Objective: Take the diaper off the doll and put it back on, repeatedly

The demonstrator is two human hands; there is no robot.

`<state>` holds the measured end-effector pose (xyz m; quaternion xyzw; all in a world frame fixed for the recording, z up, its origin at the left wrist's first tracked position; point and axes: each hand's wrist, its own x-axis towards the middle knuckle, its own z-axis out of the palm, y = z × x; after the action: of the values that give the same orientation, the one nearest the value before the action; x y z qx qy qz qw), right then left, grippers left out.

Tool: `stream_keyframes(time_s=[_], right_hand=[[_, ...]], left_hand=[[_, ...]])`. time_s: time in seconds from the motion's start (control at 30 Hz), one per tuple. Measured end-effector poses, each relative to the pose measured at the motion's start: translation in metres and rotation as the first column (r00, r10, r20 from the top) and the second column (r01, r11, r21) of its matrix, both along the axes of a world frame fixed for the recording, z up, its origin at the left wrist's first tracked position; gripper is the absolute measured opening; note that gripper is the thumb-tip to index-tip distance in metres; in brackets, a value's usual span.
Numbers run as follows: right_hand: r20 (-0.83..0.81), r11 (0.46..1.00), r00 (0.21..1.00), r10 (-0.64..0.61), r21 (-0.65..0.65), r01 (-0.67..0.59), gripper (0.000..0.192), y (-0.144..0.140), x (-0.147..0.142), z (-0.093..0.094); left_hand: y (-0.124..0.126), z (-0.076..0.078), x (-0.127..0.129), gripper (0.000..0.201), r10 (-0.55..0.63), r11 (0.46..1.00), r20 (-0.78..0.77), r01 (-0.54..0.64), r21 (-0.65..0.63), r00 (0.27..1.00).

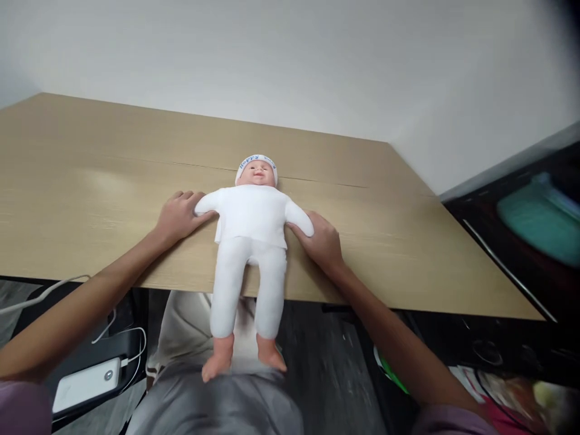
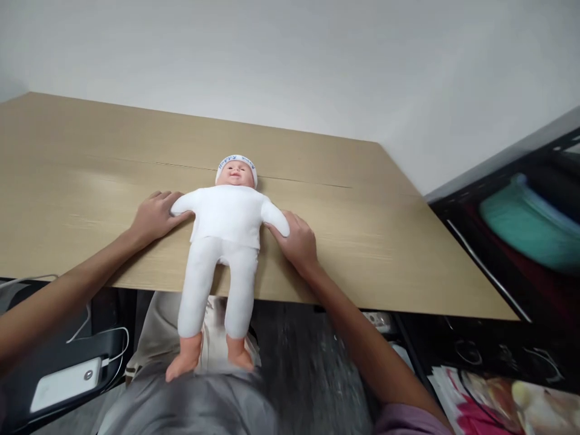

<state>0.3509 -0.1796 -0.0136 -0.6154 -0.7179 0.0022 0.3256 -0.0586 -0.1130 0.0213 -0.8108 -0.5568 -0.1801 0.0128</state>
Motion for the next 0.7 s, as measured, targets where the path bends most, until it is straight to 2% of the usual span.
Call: stream_keyframes(time_s=[0.13,0.43,0.57,0.7], right_hand=[[0.025,0.999,1.0,0.007,0.041,-0.008,0.071,0.063,0.005,-0.01],[0.078,0.993,0.996,-0.051,0.114,0.042,0.068,0.186,0.009,-0.018],[0.09,0.985,0.991,-0.104,0.146,0.09,0.07,0.216,0.014,-0.022],[0.102,0.99,0.994,-0.038,0.137,0.023,0.067,0.214,0.035,-0.025]], left_hand=[[0.052,-0.011,0.0,0.069,0.015,0.998,0.007,-0.016,0.061,1.0],[0.16,-0.012,0.018,0.071,0.085,0.987,0.065,-0.093,0.133,0.994],[0.195,-0.017,0.02,0.076,0.097,0.976,0.056,-0.106,0.19,0.994],[0.205,-0.024,0.004,0.085,0.094,0.971,0.095,-0.112,0.212,0.991]])
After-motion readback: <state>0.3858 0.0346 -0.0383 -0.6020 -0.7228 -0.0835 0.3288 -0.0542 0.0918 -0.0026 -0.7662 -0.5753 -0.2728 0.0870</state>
